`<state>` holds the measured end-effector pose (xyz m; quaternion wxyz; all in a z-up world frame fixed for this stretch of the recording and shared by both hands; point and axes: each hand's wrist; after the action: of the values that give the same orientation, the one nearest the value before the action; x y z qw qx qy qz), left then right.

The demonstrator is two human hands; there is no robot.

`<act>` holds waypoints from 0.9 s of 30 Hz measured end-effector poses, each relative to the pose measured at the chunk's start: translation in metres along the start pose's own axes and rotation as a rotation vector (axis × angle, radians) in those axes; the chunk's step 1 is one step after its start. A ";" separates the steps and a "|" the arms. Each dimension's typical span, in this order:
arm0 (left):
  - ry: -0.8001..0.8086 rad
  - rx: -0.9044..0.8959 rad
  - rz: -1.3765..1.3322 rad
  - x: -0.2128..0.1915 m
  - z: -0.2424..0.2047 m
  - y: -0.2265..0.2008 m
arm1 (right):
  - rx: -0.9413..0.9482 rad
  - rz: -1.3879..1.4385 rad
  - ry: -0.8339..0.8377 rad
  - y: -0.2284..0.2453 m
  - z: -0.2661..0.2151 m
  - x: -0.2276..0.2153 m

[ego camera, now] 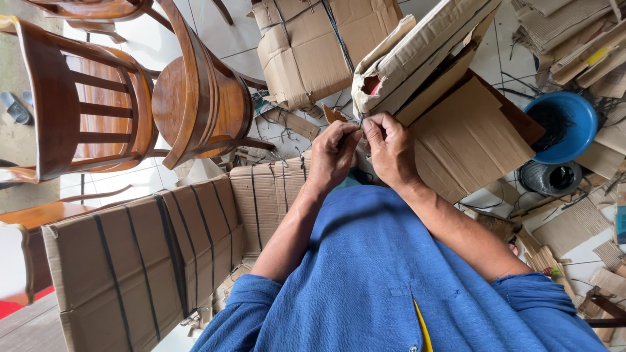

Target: The person wraps wooden chair components in corrugated cardboard, securing the bundles with plastic straps by hand.

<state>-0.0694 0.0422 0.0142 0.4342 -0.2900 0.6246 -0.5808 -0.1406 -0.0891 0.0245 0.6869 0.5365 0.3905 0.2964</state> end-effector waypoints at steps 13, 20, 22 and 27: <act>0.068 -0.391 -0.541 0.003 -0.003 -0.013 | 0.594 0.975 -0.149 -0.002 0.005 0.007; 0.139 -0.384 -0.386 -0.010 0.011 0.007 | 0.581 1.372 -0.064 -0.027 0.019 -0.029; 0.164 -0.289 -0.136 -0.019 0.020 -0.001 | 0.591 1.398 -0.063 -0.019 0.019 -0.027; 0.186 -0.362 0.182 -0.018 0.029 0.005 | 0.628 1.395 -0.044 -0.006 0.022 -0.028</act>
<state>-0.0345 0.0450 0.0142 0.3663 -0.2510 0.7795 -0.4419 -0.1364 -0.1253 0.0276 0.1637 0.8348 0.0135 0.5256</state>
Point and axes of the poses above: each hand's wrist, its own z-axis towards the middle knuckle, its own x-axis out of the palm, y = z × x, and after that the axes turned 13 degrees about -x, right-handed
